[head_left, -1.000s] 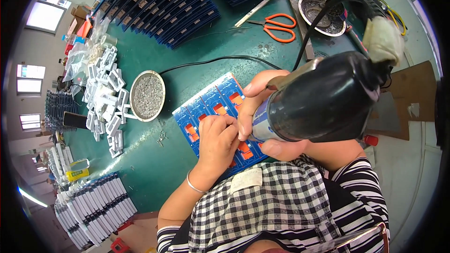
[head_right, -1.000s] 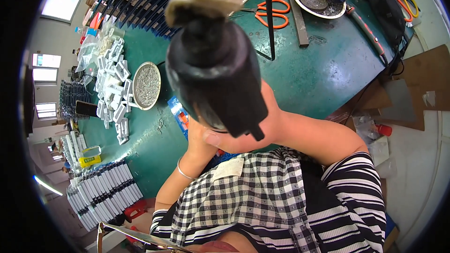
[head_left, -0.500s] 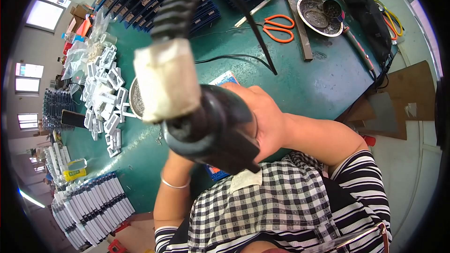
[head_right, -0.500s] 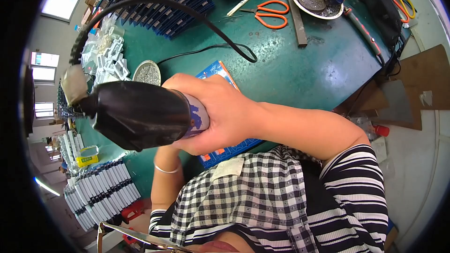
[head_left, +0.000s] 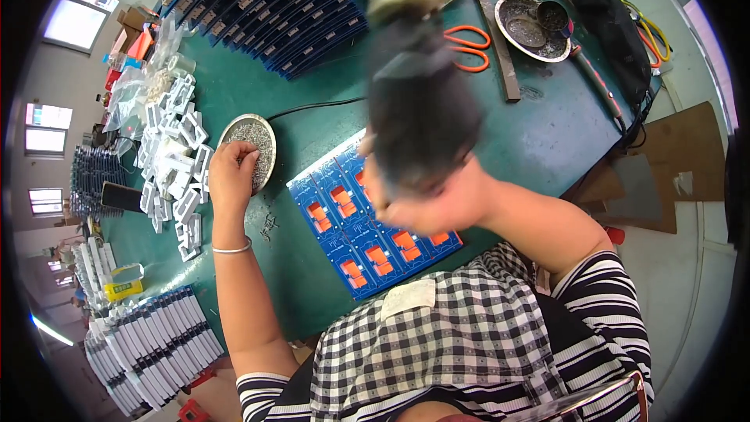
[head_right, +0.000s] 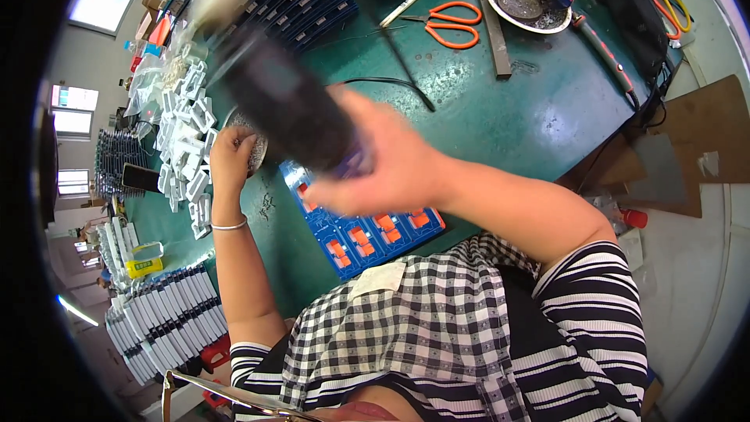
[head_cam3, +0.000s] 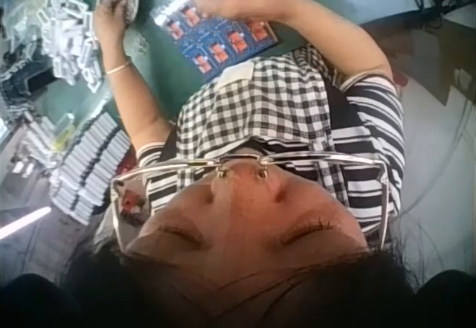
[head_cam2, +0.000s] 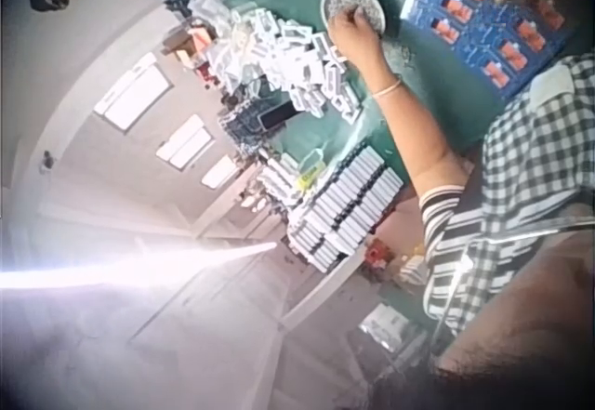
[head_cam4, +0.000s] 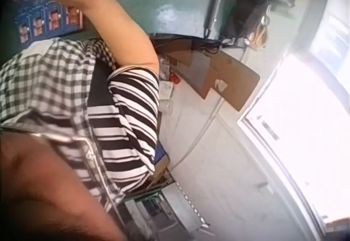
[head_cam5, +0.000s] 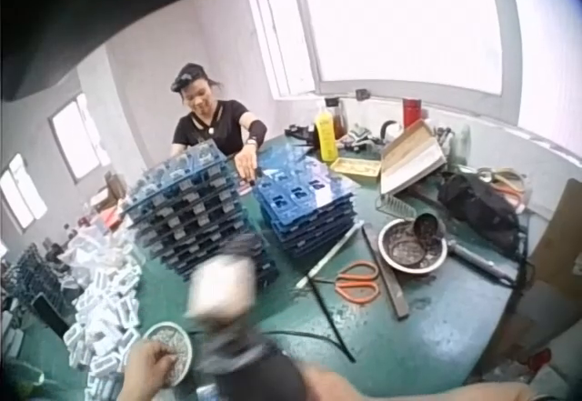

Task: The person fastens small screws onto circuit boards with an electric screwdriver at an assembly station.

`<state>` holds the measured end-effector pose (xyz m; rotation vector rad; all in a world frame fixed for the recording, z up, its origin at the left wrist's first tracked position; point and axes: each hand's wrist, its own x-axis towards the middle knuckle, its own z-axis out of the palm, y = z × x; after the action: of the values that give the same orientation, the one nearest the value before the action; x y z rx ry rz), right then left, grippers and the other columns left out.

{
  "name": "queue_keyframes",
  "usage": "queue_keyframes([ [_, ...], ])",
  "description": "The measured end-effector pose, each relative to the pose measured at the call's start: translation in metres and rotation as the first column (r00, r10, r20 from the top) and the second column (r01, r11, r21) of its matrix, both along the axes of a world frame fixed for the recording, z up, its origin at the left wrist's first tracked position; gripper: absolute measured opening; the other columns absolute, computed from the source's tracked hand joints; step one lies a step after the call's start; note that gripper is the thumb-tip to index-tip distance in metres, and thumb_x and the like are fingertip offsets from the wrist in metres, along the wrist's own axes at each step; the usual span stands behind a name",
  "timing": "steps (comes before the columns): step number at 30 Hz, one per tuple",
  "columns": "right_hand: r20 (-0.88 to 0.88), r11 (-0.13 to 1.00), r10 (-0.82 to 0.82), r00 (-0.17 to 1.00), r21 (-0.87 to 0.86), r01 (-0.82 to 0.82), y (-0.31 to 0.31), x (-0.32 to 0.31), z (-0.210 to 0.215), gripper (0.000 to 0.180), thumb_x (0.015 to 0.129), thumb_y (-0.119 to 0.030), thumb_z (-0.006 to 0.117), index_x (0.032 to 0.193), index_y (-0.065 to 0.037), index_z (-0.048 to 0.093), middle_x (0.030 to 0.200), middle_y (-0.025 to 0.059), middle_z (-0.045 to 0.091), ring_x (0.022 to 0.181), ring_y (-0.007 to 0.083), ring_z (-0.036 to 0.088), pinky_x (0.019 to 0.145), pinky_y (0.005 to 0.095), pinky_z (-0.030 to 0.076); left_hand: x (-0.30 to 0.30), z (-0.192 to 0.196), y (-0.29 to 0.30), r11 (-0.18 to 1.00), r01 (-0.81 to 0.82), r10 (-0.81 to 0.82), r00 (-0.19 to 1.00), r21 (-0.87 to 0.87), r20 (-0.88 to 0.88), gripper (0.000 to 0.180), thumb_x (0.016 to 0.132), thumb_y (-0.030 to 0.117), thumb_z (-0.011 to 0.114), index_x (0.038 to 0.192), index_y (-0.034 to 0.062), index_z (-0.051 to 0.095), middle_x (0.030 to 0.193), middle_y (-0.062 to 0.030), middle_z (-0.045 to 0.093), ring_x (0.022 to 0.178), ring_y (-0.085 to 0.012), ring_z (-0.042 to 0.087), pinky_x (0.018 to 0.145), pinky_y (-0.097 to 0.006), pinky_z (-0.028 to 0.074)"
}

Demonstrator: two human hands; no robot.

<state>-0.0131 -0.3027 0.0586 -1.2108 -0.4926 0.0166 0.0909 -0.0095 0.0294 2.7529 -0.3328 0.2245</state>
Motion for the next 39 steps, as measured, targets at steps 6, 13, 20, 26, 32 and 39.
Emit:
queue_keyframes([
  [6,-0.1,0.883,-0.128,0.987,0.442,0.159,-0.04,0.001,-0.01,0.059,0.082,-0.044,0.061,0.121,-0.008,0.037,0.075,0.0087,0.055,0.06,0.0208,0.059,0.059,0.0333,0.049,0.001,-0.003,0.014,0.998,-0.027,0.023,0.997,-0.053,-0.07,0.009,0.081,0.011,0.062,0.087,0.0038,0.063,0.081,-0.011,0.061,0.071,-0.0232,0.06,0.067,-0.034,0.047],
  [13,-0.04,0.788,-0.261,0.965,0.569,0.237,-0.062,-0.01,-0.009,0.059,0.085,-0.047,0.055,0.126,-0.01,0.037,0.074,0.0064,0.054,0.059,0.0191,0.057,0.056,0.0318,0.047,0.001,-0.007,0.035,0.934,-0.169,0.144,0.984,-0.314,-0.102,0.006,0.085,0.006,0.06,0.087,0.0009,0.058,0.073,-0.0039,0.06,0.063,-0.0081,0.053,0.059,-0.024,0.043],
  [20,-0.041,0.77,-0.311,0.949,0.575,0.277,-0.068,-0.017,-0.012,0.06,0.084,-0.048,0.055,0.126,-0.01,0.037,0.073,0.0055,0.053,0.058,0.0181,0.055,0.055,0.0308,0.046,-0.007,-0.003,0.03,0.965,-0.135,0.141,0.99,-0.223,0.011,0.014,0.084,0.004,0.06,0.097,0.0026,0.065,0.081,-0.0077,0.067,0.07,-0.0106,0.062,0.065,-0.024,0.048],
  [26,-0.063,0.725,-0.274,0.96,0.643,0.249,-0.074,-0.02,-0.016,0.061,0.08,-0.042,0.059,0.124,-0.007,0.035,0.073,0.0112,0.055,0.058,0.0239,0.058,0.057,0.0357,0.049,-0.017,0.005,0.019,0.984,-0.14,0.144,0.989,-0.11,0.028,0.013,0.084,0.005,0.06,0.095,0.0023,0.066,0.079,-0.0101,0.068,0.068,-0.0145,0.064,0.064,-0.026,0.049],
  [32,-0.053,0.749,-0.284,0.957,0.61,0.256,-0.074,-0.021,-0.017,0.063,0.082,-0.046,0.054,0.129,-0.01,0.034,0.076,0.0089,0.055,0.06,0.0227,0.057,0.058,0.0353,0.048,-0.012,0.0,0.019,0.993,-0.083,0.067,0.984,0.086,0.165,0.014,0.084,0.009,0.06,0.096,0.0055,0.067,0.081,-0.0143,0.067,0.071,-0.0261,0.065,0.066,-0.033,0.05],
  [39,0.001,0.829,-0.297,0.955,0.496,0.258,-0.069,-0.041,0.005,0.067,0.085,-0.051,0.053,0.131,-0.006,0.034,0.074,0.0037,0.05,0.058,0.0156,0.051,0.055,0.0298,0.043,-0.015,0.007,0.02,0.989,-0.14,0.131,0.981,0.052,0.146,0.014,0.087,0.013,0.059,0.098,0.0072,0.065,0.081,-0.0125,0.068,0.071,-0.0237,0.067,0.064,-0.032,0.05],
])
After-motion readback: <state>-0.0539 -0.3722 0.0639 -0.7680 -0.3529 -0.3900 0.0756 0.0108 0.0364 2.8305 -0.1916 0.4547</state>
